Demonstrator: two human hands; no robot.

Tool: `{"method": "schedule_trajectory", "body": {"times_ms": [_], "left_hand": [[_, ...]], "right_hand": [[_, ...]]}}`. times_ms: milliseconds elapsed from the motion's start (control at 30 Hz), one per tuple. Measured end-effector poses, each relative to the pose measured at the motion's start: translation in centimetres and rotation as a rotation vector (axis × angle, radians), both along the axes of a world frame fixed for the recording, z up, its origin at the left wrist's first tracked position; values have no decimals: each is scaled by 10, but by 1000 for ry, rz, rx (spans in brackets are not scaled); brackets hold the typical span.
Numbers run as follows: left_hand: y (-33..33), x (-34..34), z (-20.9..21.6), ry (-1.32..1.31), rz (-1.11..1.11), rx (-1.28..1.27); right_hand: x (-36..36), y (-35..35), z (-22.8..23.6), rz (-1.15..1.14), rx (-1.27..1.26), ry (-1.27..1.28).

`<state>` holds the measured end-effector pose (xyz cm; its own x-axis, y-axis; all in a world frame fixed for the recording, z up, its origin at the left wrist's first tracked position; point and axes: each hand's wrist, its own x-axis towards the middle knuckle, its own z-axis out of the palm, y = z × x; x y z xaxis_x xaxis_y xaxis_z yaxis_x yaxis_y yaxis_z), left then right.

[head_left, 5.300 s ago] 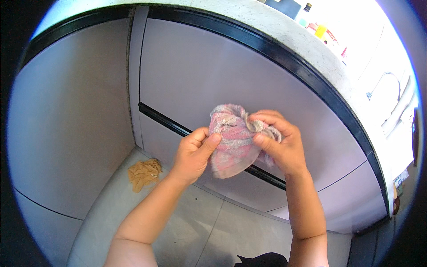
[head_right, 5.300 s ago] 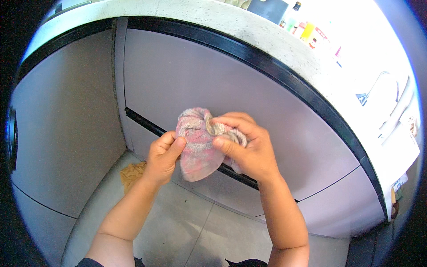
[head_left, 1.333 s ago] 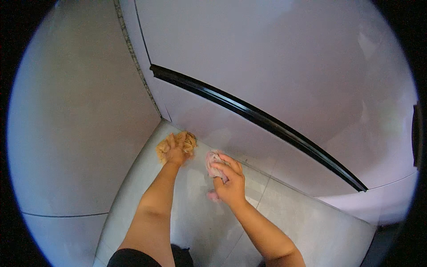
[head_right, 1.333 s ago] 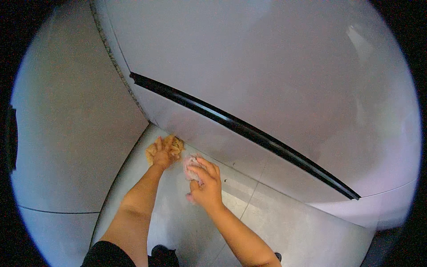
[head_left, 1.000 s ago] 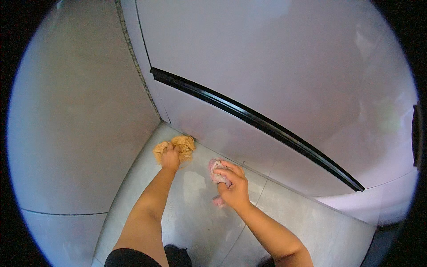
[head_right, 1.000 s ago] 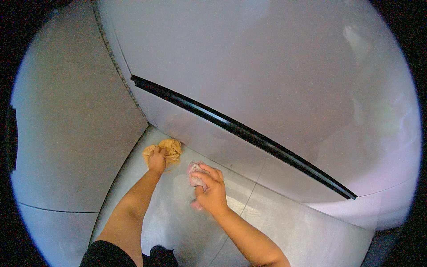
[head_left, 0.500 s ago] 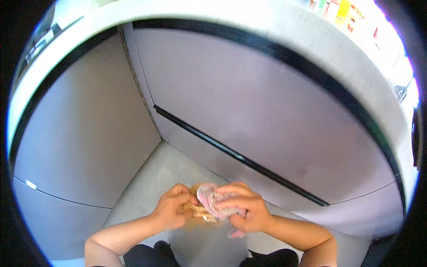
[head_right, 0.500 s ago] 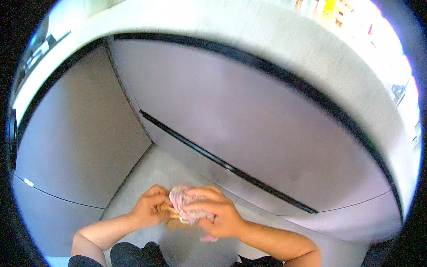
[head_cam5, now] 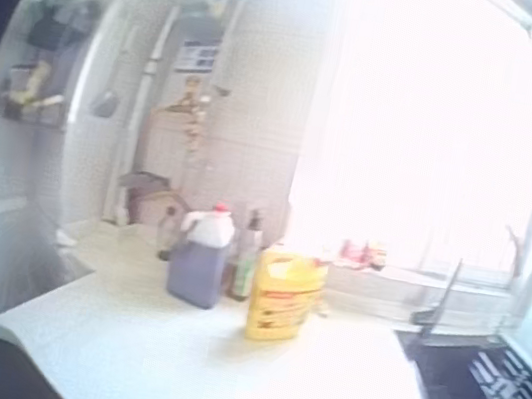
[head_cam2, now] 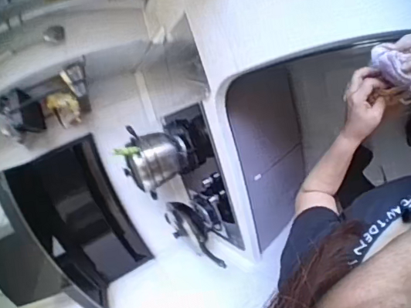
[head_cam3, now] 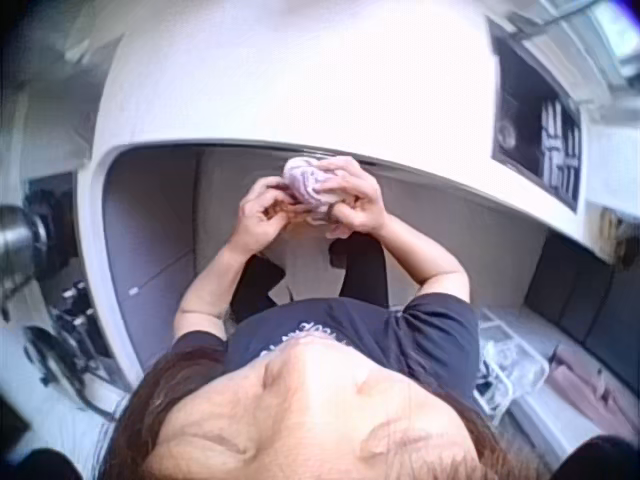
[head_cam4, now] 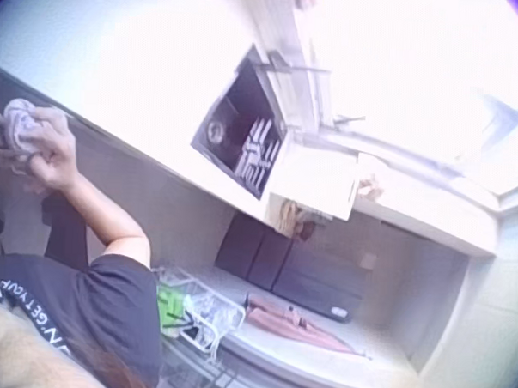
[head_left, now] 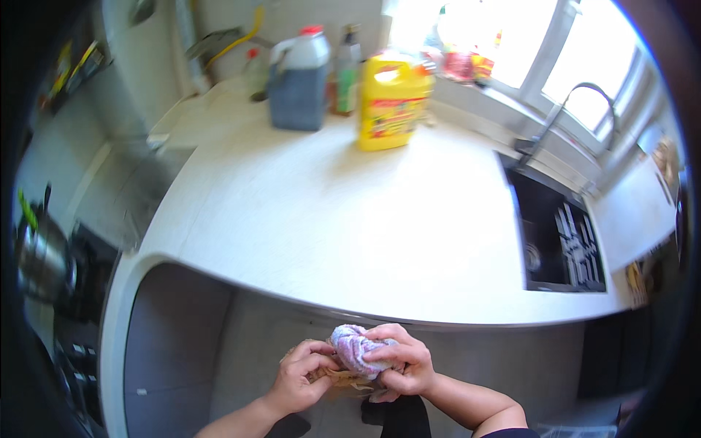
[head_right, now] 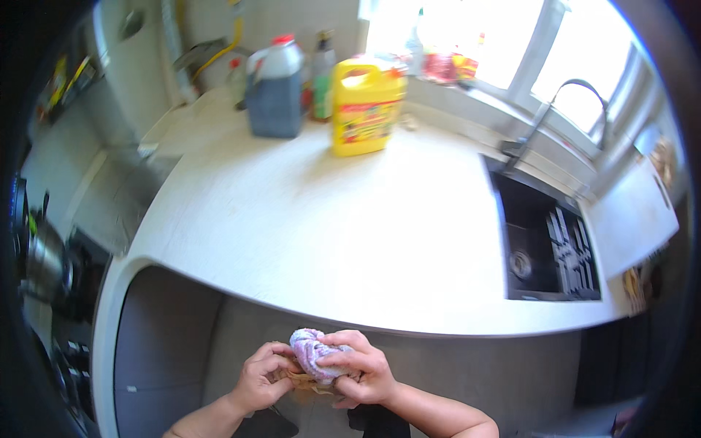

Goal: The person uses a cloth to wipe down a wall, a kitchen counter edge, and several cabinet doors before rinsing the cloth under running water in the sink.

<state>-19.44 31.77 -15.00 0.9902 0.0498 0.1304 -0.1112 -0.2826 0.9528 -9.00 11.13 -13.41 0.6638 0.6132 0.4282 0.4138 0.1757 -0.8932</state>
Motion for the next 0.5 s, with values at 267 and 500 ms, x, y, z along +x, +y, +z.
{"method": "schedule_trajectory", "body": {"times_ms": [267, 500], "left_hand": [[-102, 86, 141, -7, -30, 53], [-175, 267, 152, -223, 165, 407]], "right_hand": [[-7, -158, 104, -854, 395, 485], [1, -258, 126, -1052, 535, 651]]}}
